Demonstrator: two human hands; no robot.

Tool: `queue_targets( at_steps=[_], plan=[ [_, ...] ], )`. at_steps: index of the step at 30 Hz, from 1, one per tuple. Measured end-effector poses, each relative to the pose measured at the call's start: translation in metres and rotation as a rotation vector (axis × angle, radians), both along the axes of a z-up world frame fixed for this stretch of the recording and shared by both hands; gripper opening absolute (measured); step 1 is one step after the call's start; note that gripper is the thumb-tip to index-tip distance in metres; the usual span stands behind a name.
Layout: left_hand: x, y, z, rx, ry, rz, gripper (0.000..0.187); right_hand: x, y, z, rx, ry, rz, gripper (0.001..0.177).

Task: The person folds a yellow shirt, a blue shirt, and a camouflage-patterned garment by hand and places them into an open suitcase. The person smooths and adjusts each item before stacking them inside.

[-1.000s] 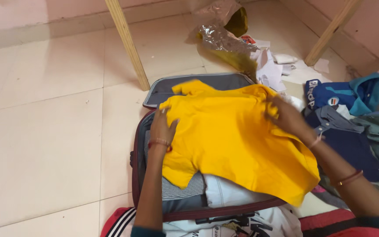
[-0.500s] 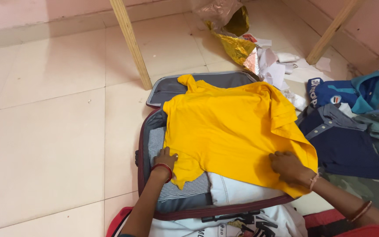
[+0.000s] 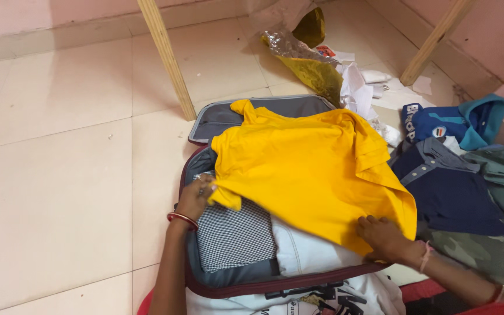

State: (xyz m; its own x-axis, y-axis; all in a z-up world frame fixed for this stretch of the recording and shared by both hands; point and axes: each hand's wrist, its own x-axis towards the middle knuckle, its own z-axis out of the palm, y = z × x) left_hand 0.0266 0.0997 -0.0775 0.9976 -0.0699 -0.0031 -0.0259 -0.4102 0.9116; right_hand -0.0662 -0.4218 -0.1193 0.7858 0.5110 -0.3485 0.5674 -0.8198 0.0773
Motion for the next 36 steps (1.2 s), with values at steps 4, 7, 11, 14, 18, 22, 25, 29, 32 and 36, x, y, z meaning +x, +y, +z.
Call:
queue_targets(
  at_steps=[4, 7, 11, 14, 18, 22, 25, 29, 32, 36],
  plan=[
    [0.014, -0.004, 0.016, -0.356, 0.069, 0.071, 0.031, 0.019, -0.014, -0.009, -0.062, -0.139, -0.261, 0.023],
    [0.025, 0.0, 0.027, -0.186, -0.099, 0.049, 0.033, 0.032, -0.019, 0.003, 0.129, -0.145, -0.301, 0.046],
    [0.021, 0.01, 0.034, 0.298, -0.359, -0.084, 0.077, 0.017, -0.009, 0.013, -0.068, -0.626, -0.056, 0.057],
    [0.013, 0.015, 0.034, 0.642, -0.264, -0.022, 0.057, 0.014, -0.008, 0.017, -0.182, -0.524, -0.096, 0.035],
    [0.02, 0.02, 0.029, 0.575, -0.095, 0.165, 0.048, 0.046, -0.025, 0.033, -0.001, -0.404, -0.202, 0.032],
    [0.076, 0.019, 0.038, -0.352, 0.003, 0.171, 0.034, 0.122, -0.051, 0.084, 0.517, -0.555, -0.39, 0.02],
    [0.136, 0.009, 0.069, -0.65, -0.064, 0.341, 0.031, 0.186, -0.056, 0.14, 1.001, -0.652, -0.369, 0.026],
    [0.178, -0.004, 0.144, -0.523, -0.882, 0.506, 0.031, 0.228, -0.042, 0.227, 1.787, -0.359, -0.36, 0.014],
    [0.144, 0.01, 0.191, -0.582, -1.072, 0.427, 0.031, 0.209, -0.046, 0.267, 1.93, -0.342, -0.453, 0.027],
    [0.024, 0.041, 0.193, -0.139, -1.039, 0.329, 0.035, 0.167, -0.069, 0.236, 2.067, -0.018, -0.225, 0.03]
  ],
)
